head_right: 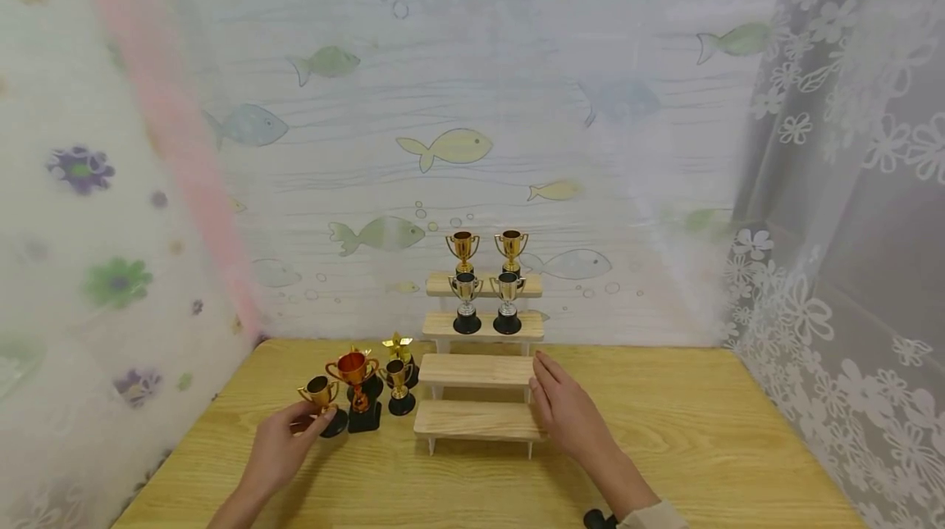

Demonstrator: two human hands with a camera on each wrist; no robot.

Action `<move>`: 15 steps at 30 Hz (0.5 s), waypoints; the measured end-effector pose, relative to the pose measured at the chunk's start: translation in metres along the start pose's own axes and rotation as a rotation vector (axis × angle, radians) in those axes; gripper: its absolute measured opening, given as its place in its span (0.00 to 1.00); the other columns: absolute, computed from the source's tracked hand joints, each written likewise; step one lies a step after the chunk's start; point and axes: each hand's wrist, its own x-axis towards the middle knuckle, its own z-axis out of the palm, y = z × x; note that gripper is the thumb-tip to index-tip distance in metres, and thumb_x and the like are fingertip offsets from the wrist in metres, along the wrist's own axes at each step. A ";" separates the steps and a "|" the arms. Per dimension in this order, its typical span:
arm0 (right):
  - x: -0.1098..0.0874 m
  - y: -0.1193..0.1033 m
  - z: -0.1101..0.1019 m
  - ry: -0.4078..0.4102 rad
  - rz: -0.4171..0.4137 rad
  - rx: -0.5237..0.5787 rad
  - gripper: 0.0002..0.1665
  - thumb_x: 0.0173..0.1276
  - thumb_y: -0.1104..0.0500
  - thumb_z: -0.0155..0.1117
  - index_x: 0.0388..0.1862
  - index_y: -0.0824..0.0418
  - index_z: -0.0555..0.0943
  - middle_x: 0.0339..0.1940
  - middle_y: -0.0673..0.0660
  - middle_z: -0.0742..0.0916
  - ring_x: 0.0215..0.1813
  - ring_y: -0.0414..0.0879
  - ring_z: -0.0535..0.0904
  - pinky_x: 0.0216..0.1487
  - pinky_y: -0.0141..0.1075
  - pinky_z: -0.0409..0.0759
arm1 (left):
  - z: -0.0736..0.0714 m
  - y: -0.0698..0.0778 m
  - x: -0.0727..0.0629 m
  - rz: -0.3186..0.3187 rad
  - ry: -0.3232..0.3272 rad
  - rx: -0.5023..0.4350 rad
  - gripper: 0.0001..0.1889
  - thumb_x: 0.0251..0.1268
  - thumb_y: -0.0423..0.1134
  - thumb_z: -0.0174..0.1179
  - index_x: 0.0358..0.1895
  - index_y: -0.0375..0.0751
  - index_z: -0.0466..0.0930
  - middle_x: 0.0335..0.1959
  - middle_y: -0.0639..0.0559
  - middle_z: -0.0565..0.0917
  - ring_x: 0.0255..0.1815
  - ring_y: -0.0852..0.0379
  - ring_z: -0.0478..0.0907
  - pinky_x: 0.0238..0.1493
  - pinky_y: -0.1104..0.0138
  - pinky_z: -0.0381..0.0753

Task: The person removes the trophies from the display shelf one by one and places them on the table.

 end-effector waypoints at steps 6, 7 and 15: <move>-0.001 0.000 0.000 -0.002 0.001 -0.004 0.26 0.83 0.60 0.53 0.70 0.76 0.72 0.72 0.71 0.75 0.69 0.66 0.74 0.64 0.57 0.76 | -0.002 -0.007 0.004 -0.040 0.010 0.011 0.10 0.69 0.43 0.69 0.42 0.39 0.90 0.36 0.50 0.89 0.33 0.58 0.84 0.36 0.65 0.82; -0.001 0.000 0.000 -0.001 0.001 -0.004 0.26 0.83 0.60 0.53 0.70 0.76 0.72 0.72 0.71 0.75 0.69 0.66 0.74 0.64 0.57 0.76 | -0.002 -0.009 0.005 -0.048 0.008 0.010 0.11 0.69 0.43 0.69 0.43 0.38 0.89 0.35 0.49 0.89 0.32 0.58 0.83 0.36 0.64 0.82; 0.000 -0.002 -0.002 -0.012 0.006 -0.001 0.26 0.83 0.59 0.52 0.70 0.76 0.72 0.72 0.70 0.75 0.70 0.66 0.74 0.64 0.57 0.75 | -0.004 -0.016 0.012 -0.100 -0.026 0.018 0.17 0.70 0.44 0.68 0.49 0.32 0.87 0.45 0.37 0.88 0.38 0.48 0.87 0.38 0.55 0.85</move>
